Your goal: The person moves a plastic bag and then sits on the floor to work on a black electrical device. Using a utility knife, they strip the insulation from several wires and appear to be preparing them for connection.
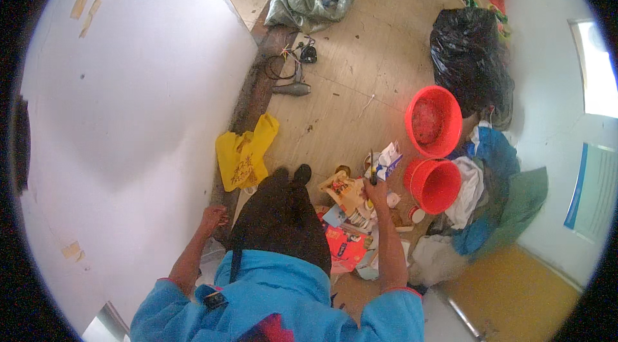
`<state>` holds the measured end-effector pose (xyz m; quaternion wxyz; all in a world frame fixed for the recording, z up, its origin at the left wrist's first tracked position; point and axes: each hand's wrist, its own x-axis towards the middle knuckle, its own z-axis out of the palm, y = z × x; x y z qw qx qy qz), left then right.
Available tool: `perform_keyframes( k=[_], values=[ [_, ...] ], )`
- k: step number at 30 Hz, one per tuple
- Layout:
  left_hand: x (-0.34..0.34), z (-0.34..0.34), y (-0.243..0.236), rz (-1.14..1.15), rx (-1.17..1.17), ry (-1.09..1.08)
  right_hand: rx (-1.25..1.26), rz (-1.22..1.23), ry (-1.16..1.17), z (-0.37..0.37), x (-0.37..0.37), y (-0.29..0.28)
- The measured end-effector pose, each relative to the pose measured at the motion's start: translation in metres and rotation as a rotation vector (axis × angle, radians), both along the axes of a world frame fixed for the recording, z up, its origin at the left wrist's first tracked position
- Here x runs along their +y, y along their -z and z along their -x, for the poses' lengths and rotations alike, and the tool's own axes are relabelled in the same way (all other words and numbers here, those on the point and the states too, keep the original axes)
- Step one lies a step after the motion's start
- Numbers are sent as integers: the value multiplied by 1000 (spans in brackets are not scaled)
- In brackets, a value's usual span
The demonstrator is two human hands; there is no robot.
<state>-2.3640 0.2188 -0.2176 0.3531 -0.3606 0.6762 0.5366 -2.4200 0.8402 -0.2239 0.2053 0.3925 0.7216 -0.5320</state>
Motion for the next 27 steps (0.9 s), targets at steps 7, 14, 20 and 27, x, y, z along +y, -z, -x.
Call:
perform_keyframes(
  k=[7, 14, 20, 27],
  values=[
    [58, 139, 7, -16, 48, -71, 51, 154, -95, 229, -1, -22],
    [161, 322, 45, -7, 121, -210, -89, 48, -311, 363, 1, 53],
    [290, 426, 89, -195, 100, -229, -49, -272, -870, 508, -25, 142],
    [401, 467, 191, -272, 11, -506, 165, -429, -1525, 666, -70, 335]
  ],
)
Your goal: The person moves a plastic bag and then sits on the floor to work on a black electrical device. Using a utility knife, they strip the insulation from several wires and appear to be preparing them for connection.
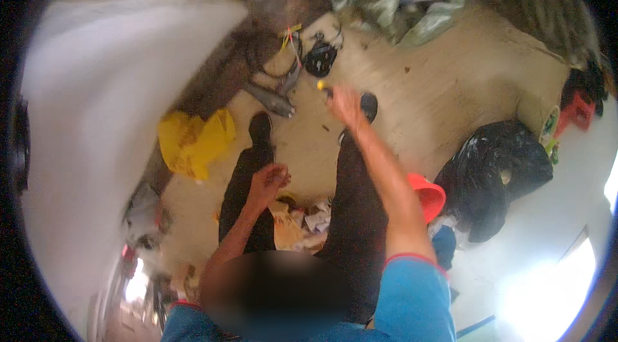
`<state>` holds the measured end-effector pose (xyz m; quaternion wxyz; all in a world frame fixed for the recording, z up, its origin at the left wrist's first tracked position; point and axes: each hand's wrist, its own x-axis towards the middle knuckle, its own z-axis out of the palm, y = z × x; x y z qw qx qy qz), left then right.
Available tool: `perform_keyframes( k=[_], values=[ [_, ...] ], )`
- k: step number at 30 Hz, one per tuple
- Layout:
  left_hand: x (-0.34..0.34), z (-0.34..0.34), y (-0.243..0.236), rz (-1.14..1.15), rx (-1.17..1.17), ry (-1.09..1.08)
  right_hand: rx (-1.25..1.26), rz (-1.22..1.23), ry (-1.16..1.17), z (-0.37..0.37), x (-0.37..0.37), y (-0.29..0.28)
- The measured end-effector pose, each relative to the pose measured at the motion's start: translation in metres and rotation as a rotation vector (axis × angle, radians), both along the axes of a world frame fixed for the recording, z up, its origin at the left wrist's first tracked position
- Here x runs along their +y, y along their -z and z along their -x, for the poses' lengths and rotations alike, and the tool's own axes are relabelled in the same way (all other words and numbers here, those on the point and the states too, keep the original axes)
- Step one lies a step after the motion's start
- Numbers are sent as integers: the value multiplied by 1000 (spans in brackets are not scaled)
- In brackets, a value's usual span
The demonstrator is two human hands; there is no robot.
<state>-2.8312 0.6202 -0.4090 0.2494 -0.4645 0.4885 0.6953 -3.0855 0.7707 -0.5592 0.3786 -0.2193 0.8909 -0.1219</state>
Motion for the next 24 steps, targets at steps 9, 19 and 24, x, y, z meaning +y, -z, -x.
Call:
perform_keyframes(
  k=[9, 19, 24],
  values=[
    [57, 10, 32, -100, -187, -136, 163, 83, -382, 80, -41, 165],
    [46, 13, 46, -109, -277, -227, -186, 50, 14, 40, -9, 105],
    [35, 10, 51, -49, -166, -310, -727, 116, 526, 30, 23, -10]
  ],
)
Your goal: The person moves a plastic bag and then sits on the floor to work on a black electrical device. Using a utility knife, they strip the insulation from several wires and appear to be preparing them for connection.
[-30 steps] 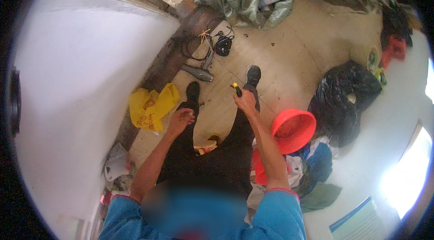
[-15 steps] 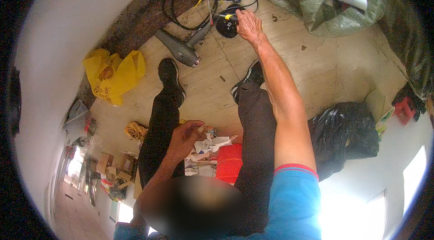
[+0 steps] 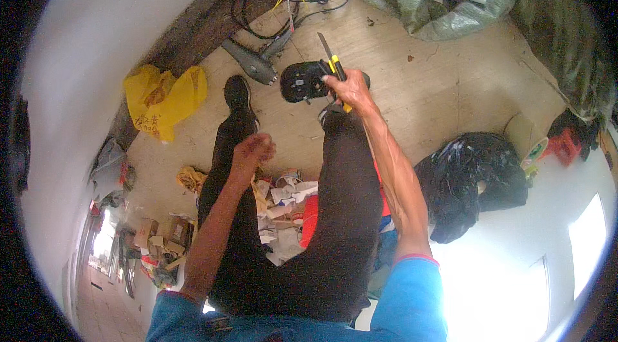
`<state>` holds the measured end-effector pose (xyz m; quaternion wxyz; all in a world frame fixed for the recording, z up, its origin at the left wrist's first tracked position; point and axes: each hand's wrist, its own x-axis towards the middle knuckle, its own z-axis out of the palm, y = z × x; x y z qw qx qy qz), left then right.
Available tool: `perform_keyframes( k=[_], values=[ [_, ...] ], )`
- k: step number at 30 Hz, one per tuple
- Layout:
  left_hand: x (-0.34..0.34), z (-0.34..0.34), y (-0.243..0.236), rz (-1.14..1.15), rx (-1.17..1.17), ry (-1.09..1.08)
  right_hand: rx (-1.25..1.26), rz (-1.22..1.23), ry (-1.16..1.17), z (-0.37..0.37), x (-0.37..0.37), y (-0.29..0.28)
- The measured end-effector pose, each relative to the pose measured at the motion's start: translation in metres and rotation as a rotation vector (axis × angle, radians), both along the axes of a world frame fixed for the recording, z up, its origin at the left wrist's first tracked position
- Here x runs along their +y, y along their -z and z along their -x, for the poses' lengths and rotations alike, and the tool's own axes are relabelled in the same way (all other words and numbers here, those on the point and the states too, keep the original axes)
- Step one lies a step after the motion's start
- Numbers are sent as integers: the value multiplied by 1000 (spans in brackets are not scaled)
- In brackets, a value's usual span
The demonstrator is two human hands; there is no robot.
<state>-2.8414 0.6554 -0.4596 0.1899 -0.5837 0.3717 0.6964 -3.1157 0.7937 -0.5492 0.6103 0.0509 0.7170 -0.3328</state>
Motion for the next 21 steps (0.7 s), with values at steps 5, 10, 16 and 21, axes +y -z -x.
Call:
perform_keyframes(
  k=[5, 10, 16, 21],
  values=[
    [-19, 49, -18, 156, 233, -59, -207, 48, 243, -13, 8, -105],
    [-30, 108, -57, 35, 272, 10, -317, 83, 417, -12, 5, -158],
    [-18, 126, -81, 125, 238, -18, -453, 204, 564, 1, 17, -195],
    [12, 134, -100, 321, 232, 71, -342, 233, 607, 8, 29, -212]
  ],
)
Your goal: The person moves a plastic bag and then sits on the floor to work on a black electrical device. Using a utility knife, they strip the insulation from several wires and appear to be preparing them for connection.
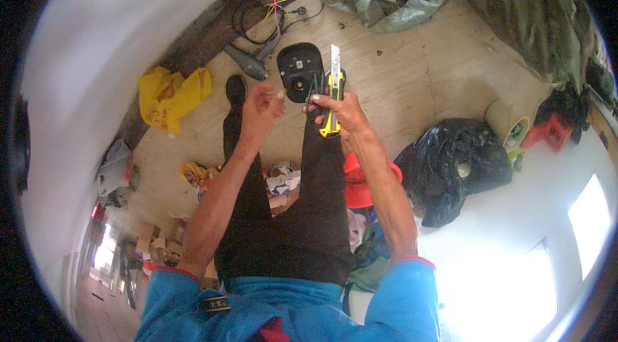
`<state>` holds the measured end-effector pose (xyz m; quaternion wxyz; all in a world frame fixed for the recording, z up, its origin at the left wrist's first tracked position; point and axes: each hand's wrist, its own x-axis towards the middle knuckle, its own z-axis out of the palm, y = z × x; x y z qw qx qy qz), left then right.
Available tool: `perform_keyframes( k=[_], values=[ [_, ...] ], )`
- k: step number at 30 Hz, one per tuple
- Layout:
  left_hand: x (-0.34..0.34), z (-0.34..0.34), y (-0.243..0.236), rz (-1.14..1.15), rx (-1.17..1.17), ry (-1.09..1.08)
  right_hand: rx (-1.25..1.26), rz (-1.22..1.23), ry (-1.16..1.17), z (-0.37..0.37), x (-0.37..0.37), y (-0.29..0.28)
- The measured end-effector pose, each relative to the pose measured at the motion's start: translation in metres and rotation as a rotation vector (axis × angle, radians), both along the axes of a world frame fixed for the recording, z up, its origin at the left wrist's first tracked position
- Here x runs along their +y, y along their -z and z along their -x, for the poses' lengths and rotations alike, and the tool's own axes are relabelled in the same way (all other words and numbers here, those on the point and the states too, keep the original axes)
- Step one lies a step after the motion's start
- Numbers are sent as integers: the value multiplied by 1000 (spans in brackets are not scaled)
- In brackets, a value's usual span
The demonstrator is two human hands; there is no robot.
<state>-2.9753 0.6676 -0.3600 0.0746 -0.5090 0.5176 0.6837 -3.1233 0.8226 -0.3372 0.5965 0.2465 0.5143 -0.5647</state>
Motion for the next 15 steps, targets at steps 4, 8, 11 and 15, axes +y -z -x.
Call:
perform_keyframes(
  k=[4, 8, 11, 15],
  values=[
    [33, 20, -21, -163, 59, 42, 18, -32, 65, -2, 11, -6],
    [41, 38, -30, -279, 48, 50, 36, -64, 33, -1, 24, -10],
    [31, 43, -31, -385, -13, 97, 47, -89, 52, 3, 31, -11],
    [23, 47, -31, -440, -96, 137, 90, -187, 84, 3, 35, -11]
  ],
)
